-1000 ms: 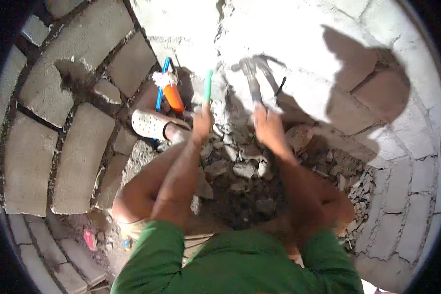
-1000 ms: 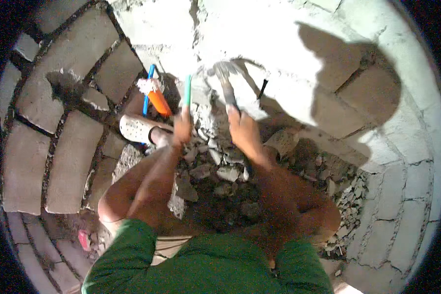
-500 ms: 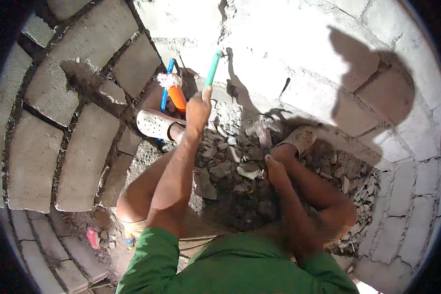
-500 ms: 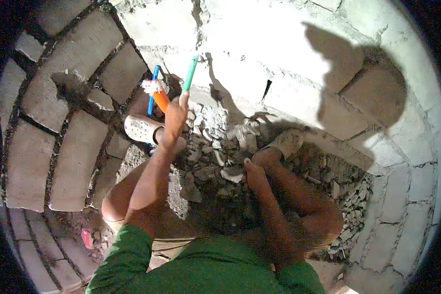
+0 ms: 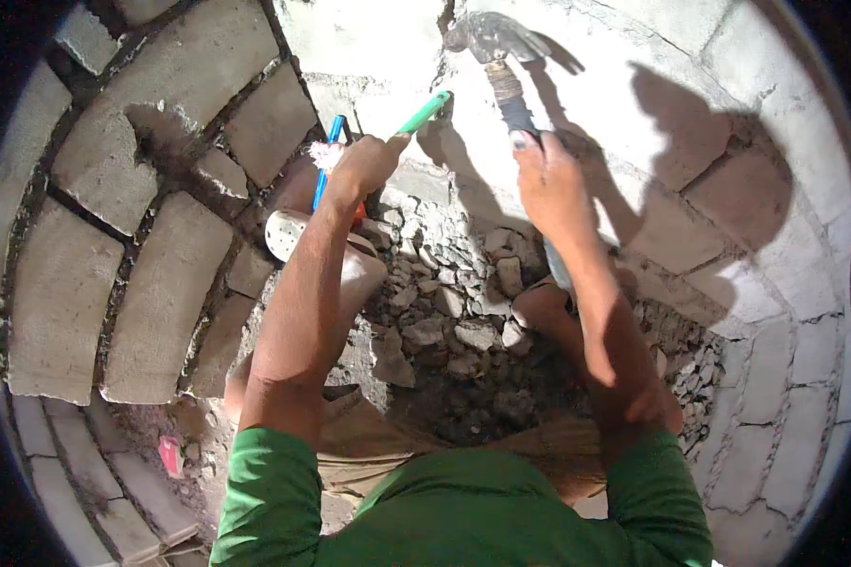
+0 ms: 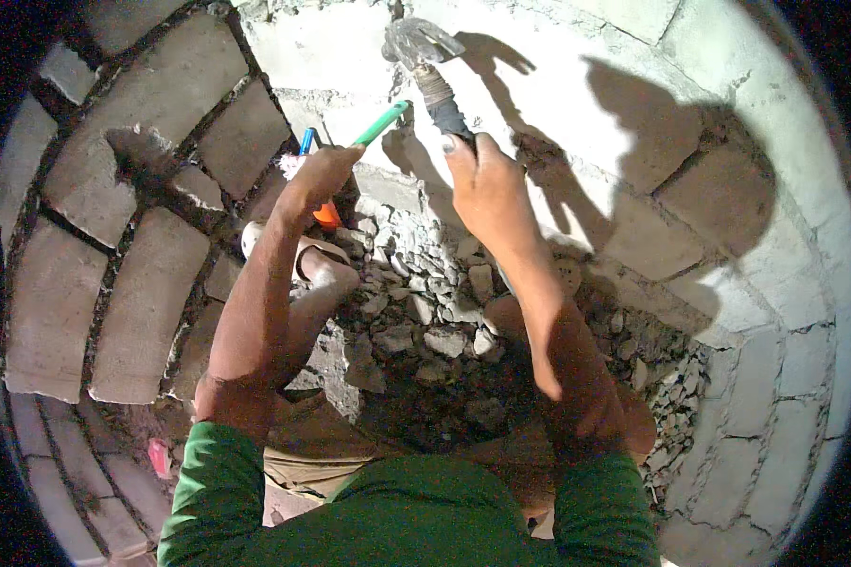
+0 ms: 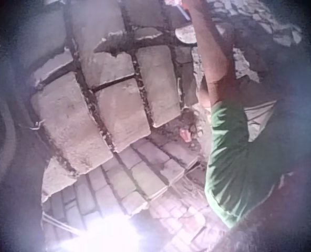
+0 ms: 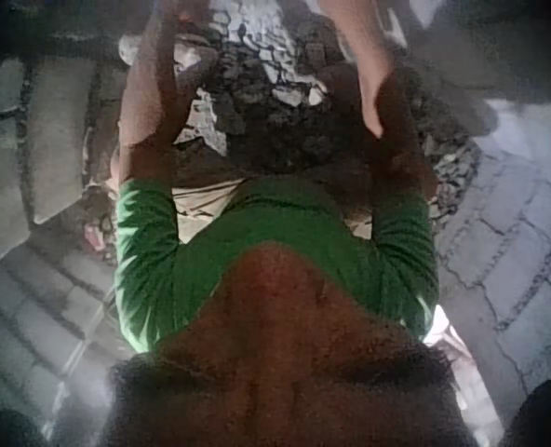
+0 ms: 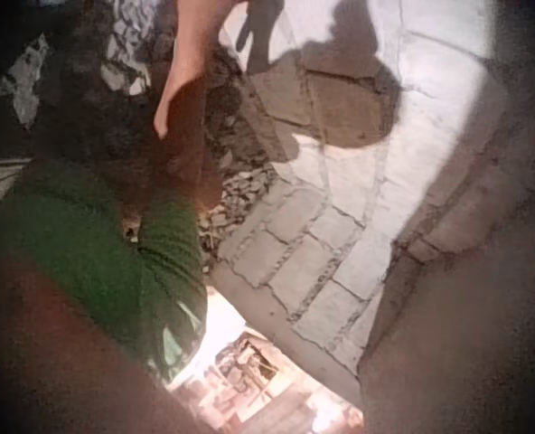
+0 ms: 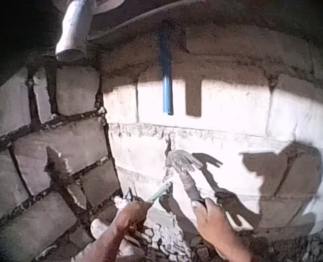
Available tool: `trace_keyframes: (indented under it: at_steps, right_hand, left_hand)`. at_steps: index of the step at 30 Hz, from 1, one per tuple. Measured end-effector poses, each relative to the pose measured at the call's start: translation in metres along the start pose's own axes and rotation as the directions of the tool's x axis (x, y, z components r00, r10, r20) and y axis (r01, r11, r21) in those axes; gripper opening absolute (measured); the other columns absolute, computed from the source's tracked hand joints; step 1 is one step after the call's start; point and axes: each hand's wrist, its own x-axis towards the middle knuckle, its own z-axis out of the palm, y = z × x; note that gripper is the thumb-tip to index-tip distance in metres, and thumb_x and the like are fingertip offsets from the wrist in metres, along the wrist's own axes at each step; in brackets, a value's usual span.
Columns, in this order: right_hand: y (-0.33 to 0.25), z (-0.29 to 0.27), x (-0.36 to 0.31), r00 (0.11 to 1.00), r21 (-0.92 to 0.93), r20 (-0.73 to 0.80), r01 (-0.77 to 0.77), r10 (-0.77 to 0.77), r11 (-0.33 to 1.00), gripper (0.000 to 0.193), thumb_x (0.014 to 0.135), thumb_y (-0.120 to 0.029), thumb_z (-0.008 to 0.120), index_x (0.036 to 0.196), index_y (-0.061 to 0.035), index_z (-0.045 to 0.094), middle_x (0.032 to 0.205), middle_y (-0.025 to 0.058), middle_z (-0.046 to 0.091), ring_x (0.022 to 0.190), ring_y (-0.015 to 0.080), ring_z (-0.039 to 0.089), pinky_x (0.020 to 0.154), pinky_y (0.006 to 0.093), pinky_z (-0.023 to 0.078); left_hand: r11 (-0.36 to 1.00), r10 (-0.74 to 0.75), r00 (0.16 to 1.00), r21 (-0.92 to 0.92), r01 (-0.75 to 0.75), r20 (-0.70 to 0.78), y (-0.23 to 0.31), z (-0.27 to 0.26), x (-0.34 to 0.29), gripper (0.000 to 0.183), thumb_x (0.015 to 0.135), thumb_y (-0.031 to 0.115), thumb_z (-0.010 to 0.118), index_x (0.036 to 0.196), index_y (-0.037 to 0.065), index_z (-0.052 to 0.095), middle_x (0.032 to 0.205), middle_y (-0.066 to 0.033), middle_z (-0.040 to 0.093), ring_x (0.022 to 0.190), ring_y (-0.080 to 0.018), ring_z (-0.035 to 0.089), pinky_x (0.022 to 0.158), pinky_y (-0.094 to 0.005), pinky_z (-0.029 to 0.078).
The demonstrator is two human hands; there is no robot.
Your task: The person is using a hammer and a chisel to chip away at the inside of a concrete structure.
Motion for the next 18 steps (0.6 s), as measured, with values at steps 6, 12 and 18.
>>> trace_keyframes:
  at_steps: [6,12,18]
  right_hand:
    - [0.028,0.041,0.013,0.804,-0.341,0.530,-0.087,0.268,0.936,0.057,0.099,-0.047,0.044,0.107,0.0052,0.064,0.092,0.0314,0.066,0.092,0.0455,0.065,0.083,0.0516,0.050]
    - [-0.014,0.002,0.011,0.887,-0.016,0.385,-0.268,0.253,0.963,0.054,0.099,-0.045,0.045,0.098,0.0053,0.063,0.081,0.0206,0.064,0.077,0.0316,0.063,0.074,0.0429,0.049]
    - [-0.017,0.009,0.037,0.998,0.042,-0.041,0.047,-0.046,0.998,0.046,0.099,-0.043,0.050,0.097,0.0013,0.062,0.082,0.0299,0.064,0.081,0.0455,0.065,0.071,0.0505,0.050]
  left_hand:
    - [0.995,-0.100,0.995,-0.026,0.099,-0.029,0.009,-0.009,-0.008,0.068,0.098,0.054,0.041,0.100,-0.009,0.067,0.095,-0.0349,0.065,0.094,-0.0455,0.065,0.084,-0.0503,0.048]
    - [0.994,-0.012,0.998,0.106,0.006,0.059,-0.006,-0.001,0.005,0.056,0.101,0.048,0.039,0.110,-0.001,0.067,0.100,-0.0301,0.067,0.098,-0.0455,0.065,0.086,-0.0512,0.049]
    - [1.000,-0.012,1.000,0.008,0.012,0.029,-0.006,0.003,-0.005,0.050,0.102,0.043,0.038,0.114,0.002,0.066,0.101,-0.0287,0.067,0.098,-0.0458,0.064,0.088,-0.0513,0.048]
